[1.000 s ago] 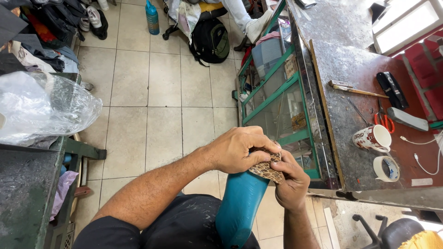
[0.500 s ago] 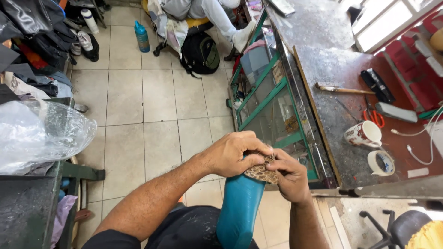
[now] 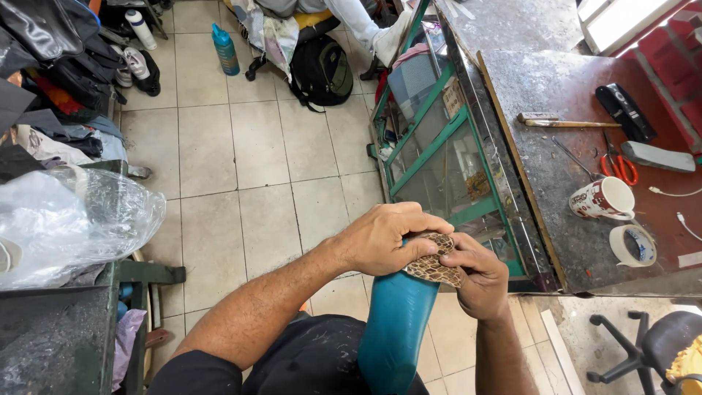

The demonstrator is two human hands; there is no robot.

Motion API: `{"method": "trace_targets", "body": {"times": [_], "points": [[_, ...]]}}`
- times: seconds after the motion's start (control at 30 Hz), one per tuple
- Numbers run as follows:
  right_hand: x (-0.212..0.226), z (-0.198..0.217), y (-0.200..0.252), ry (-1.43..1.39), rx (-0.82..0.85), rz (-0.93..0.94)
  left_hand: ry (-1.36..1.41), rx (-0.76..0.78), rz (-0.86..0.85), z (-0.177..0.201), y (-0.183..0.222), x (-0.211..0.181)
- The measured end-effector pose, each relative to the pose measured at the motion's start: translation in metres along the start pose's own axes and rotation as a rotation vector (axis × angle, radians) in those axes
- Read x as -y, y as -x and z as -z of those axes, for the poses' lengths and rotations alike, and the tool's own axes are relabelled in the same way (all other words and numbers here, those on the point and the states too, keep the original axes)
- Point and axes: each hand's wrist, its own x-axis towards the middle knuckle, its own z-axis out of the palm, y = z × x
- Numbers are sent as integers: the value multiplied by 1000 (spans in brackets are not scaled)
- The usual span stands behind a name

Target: Apply and smooth a patterned material onto the heel of a shoe last

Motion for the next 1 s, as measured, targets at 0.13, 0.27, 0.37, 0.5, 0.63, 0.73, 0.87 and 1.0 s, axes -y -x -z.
{"method": "trace_targets", "body": {"times": [0.13,0.27,0.37,0.5,0.63,0.73,0.87,1.0], "points": [[3,-4,-2,34,-23,-4,33,1,-15,6,-6,-1],[-5,10,19,168,81,-28,-106,123,127,4,-11,-2],[-3,11,22,194,71,-14,-55,124,106,2,-16,0],[7,14,24,217,63,-15,-31,137,169,-3,-22,-5],[9,19,27,220,56,-25,-38,140,191,-7,-27,-11],[10,22,30,244,40,-26,-50,145,212,-9,-28,-16],[11,25,31,233,50,-28,-49,135,187,-14,-28,-10],[9,25,30,209,58,-30,-55,141,197,-15,-28,-9]]}}
